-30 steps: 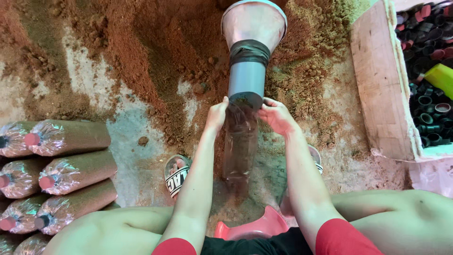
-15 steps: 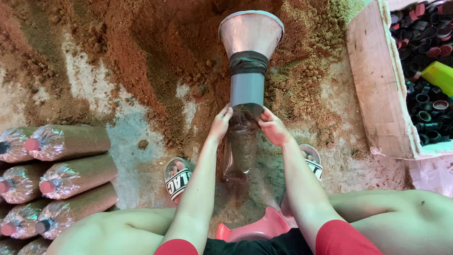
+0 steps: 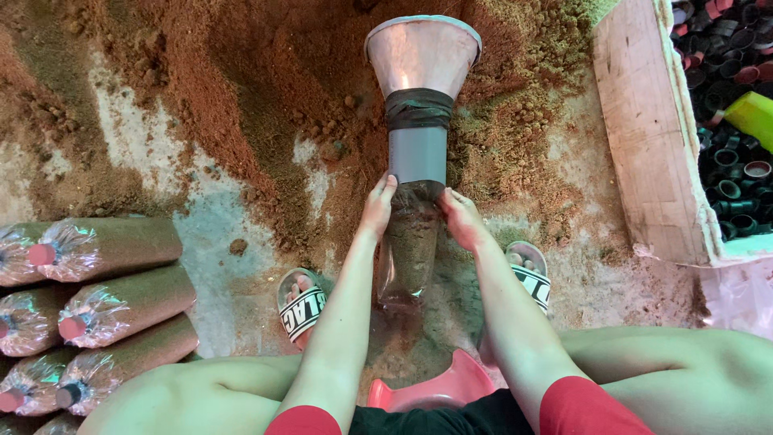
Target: The person sits on a stool and uses a funnel to fill a clear plastic bag with brown granular material from a large pile. They then remove the funnel, press the material down, and tie the top of the bag closed.
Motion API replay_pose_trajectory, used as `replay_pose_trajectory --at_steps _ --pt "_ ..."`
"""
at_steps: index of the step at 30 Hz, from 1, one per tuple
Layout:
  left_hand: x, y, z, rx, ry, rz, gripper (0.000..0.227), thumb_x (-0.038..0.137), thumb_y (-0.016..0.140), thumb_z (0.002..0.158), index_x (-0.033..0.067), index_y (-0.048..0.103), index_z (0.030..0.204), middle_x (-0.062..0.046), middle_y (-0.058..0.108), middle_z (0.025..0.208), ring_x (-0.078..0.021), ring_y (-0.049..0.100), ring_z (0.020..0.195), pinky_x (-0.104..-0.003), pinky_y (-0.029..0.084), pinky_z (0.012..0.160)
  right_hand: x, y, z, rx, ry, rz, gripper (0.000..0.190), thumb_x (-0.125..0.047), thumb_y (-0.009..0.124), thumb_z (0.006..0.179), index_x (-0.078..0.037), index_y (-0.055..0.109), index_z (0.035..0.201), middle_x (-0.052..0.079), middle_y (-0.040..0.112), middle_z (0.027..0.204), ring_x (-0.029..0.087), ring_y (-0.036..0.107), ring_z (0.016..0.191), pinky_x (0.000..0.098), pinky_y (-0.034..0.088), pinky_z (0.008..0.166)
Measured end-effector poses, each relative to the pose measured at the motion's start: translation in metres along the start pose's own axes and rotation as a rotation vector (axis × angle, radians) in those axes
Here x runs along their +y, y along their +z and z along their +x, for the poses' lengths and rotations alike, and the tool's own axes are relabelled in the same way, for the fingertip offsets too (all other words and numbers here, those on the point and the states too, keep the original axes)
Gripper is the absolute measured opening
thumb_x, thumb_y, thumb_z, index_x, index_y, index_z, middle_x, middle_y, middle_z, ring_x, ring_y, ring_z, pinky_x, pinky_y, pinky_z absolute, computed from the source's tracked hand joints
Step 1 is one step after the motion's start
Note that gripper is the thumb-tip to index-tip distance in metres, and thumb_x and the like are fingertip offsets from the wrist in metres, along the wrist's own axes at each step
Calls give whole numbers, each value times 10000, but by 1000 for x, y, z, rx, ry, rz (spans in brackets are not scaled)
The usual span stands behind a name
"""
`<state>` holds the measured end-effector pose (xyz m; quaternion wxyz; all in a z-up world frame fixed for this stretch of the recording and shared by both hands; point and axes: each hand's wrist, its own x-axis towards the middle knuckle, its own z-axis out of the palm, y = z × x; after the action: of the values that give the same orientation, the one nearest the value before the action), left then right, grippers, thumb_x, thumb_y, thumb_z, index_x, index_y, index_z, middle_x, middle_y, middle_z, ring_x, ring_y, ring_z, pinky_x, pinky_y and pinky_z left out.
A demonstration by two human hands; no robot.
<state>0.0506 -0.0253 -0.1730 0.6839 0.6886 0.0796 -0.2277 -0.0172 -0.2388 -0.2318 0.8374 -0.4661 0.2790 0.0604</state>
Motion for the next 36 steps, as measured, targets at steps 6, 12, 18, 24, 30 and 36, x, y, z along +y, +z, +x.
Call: replay_pose_trajectory --at_steps 6,12,18,24,30,36 --pt "20 5 -8 9 -18 -52 744 535 590 1107 8 478 1620 -238 425 1685 -405 307 1604 -531 223 1355 0 9 2 -16 0 33 397 -427 655 1097 -118 777 1314 122 787 1246 255 732 1214 468 593 1038" --pt "3 -2 2 25 -48 -31 783 592 625 1087 39 496 1627 -225 465 1665 -392 357 1584 -540 265 1329 -5 19 -8 10 29 -21 484 -511 616 1100 -151 734 1401 74 736 1383 228 638 1367 470 471 1203" --pt "11 -2 12 53 -62 -86 778 548 608 1099 -20 479 1614 -274 432 1673 -439 311 1604 -563 211 1349 6 15 19 2 65 -26 489 -568 550 1108 -209 753 1372 -4 766 1325 163 665 1315 448 459 1217" --pt "36 0 15 57 -75 -138 770 501 661 1079 -24 485 1614 -274 428 1680 -438 289 1615 -568 178 1344 -39 63 -15 75 -14 -2 390 -508 590 1096 -216 789 1260 -52 783 1179 93 678 1124 359 471 1145" --pt "39 6 26 76 -85 -222 730 435 641 1084 -37 463 1611 -306 354 1707 -494 199 1629 -651 76 1337 -40 36 14 115 -14 -99 423 -590 640 1063 -203 813 1058 -42 702 910 103 611 928 335 479 903" --pt "-1 -5 41 2 -135 -241 774 508 558 1134 23 334 1695 -279 234 1770 -490 82 1652 -746 -22 1281 -22 26 24 81 -79 -209 528 -611 578 1094 -158 803 1247 -6 731 1193 140 628 1175 370 411 1157"
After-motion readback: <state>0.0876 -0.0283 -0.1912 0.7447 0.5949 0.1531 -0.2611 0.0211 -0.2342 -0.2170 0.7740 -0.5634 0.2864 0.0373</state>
